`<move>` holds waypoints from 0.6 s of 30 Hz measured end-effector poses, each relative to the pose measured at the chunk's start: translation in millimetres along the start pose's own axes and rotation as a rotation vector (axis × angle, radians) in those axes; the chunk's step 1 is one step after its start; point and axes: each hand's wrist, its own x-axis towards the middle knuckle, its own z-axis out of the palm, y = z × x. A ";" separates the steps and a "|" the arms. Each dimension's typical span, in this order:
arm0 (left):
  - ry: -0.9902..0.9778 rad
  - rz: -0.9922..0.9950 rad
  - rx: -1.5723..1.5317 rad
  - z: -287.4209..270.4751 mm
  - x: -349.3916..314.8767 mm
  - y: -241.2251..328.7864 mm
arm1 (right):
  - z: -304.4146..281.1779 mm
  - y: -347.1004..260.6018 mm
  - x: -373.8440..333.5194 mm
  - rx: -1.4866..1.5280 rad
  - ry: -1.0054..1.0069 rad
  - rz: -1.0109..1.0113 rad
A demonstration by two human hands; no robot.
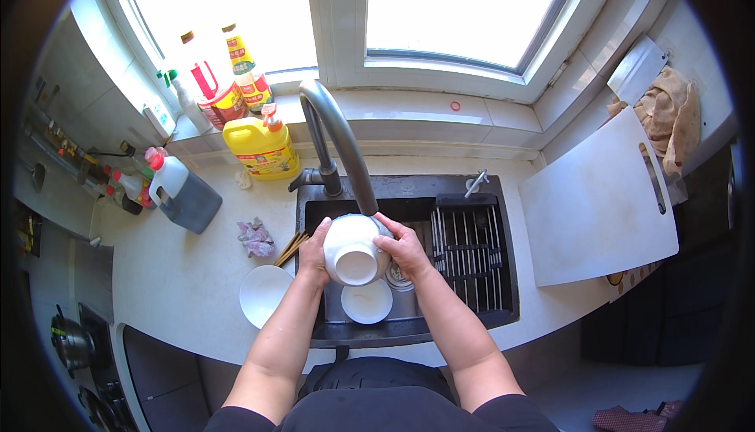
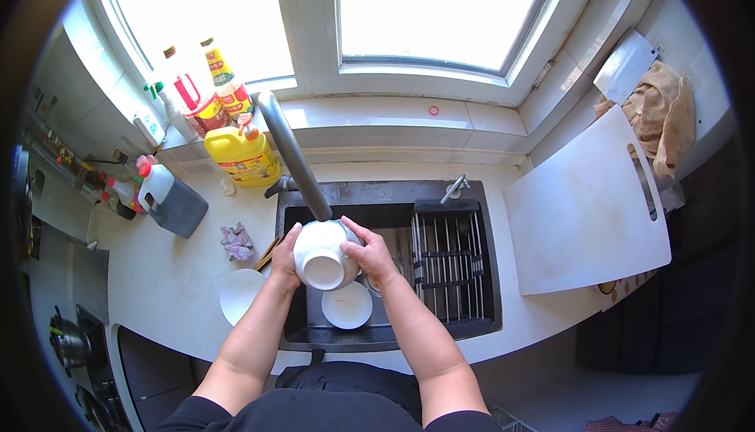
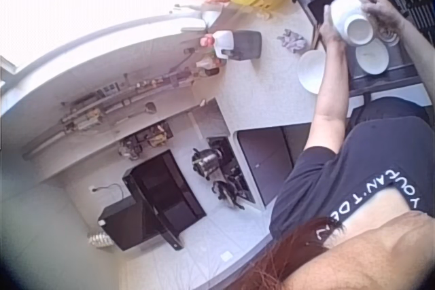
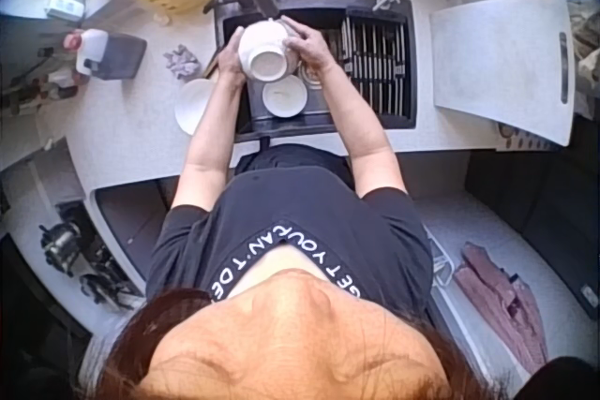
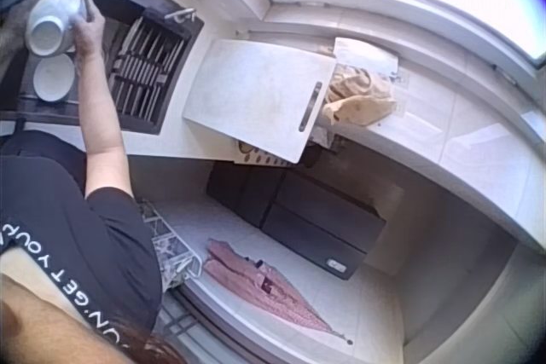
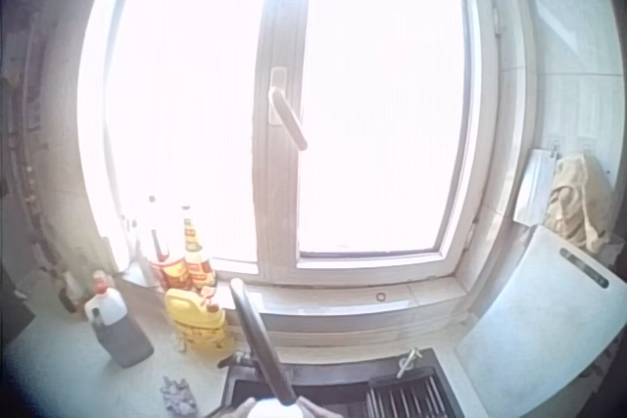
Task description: The person washes chopsticks and bowls using a sponge in a kitchen sink.
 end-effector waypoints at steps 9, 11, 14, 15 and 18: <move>0.053 -0.015 -0.045 4.3 -7.8 7.4 | -12.6 13.8 -6.5 0.150 -0.184 -0.047; 0.058 0.010 -0.028 6.2 -14.6 9.6 | -13.7 11.2 -11.1 -0.140 -0.230 -0.132; 0.010 0.081 0.086 10.1 -22.6 13.1 | -5.2 -1.3 -16.6 -0.404 -0.148 -0.200; -0.003 0.120 0.160 14.4 -28.1 14.0 | -0.6 -6.1 -15.5 -0.473 -0.119 -0.230; -0.055 0.264 0.438 10.3 -24.5 5.4 | 11.3 -18.8 -9.0 -0.410 -0.088 -0.198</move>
